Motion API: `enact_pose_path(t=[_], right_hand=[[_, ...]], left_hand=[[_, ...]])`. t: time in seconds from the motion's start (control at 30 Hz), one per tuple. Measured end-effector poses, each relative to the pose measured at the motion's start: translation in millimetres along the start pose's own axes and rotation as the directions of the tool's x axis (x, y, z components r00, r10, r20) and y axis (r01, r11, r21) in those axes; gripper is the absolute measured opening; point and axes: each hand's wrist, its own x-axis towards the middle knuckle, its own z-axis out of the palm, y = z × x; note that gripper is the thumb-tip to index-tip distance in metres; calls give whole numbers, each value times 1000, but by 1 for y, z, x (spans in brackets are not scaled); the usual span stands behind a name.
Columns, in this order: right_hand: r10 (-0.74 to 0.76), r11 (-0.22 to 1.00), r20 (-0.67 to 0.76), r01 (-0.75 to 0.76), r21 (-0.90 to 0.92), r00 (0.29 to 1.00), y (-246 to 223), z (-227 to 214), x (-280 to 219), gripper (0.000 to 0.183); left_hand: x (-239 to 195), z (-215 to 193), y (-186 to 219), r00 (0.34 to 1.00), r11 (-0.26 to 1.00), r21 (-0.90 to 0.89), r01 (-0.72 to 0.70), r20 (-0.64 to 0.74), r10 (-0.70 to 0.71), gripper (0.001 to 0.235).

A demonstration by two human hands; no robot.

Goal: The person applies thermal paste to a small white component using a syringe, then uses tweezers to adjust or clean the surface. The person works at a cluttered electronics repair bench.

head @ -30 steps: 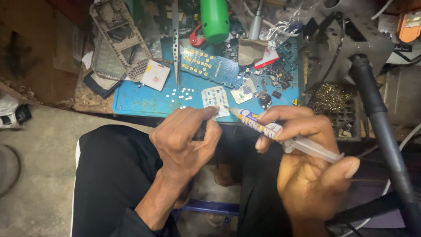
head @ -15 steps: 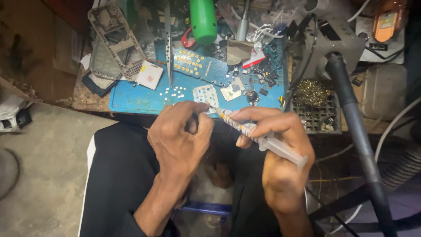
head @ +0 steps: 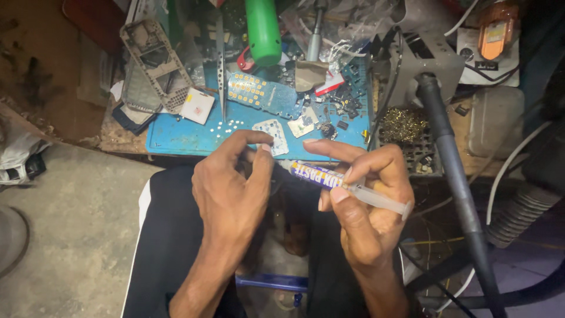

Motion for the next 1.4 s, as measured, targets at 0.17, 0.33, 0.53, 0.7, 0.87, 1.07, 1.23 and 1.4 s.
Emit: enact_pose_path(t=[0.17,0.33,0.53,0.7,0.87,1.07,1.23,1.4], right_hand=[[-4,1000,-1,4,8,1000,1,3,1,27],[-24,1000,22,24,1,999,-1,4,2,26],[-6,1000,-4,6,6,1000,-1,6,-1,26],[-68,997,-70,71,38,995,3,2,0,26],[-94,995,-83,95,8,992,9,-1,-2,25],[-111,994,-101,111,-2,989,7,1,-4,27],[-138,990,-119,137,-10,983,8,-1,-5,28],[-144,989,-120,145,-7,982,9,-1,-6,28]], left_hand=[[-2,-3,10,967,955,-164,-248,13,254,19],[-2,1,7,936,926,-248,-286,136,326,26],[2,19,-3,937,845,-488,-220,136,322,21],[3,19,-14,949,875,-437,-208,127,289,10],[-5,10,-20,963,882,-422,-213,61,261,14],[-1,1,-11,956,911,-310,-273,15,292,21],[22,4,-2,916,906,-190,-378,64,396,19],[52,27,17,743,731,-212,-649,27,668,32]])
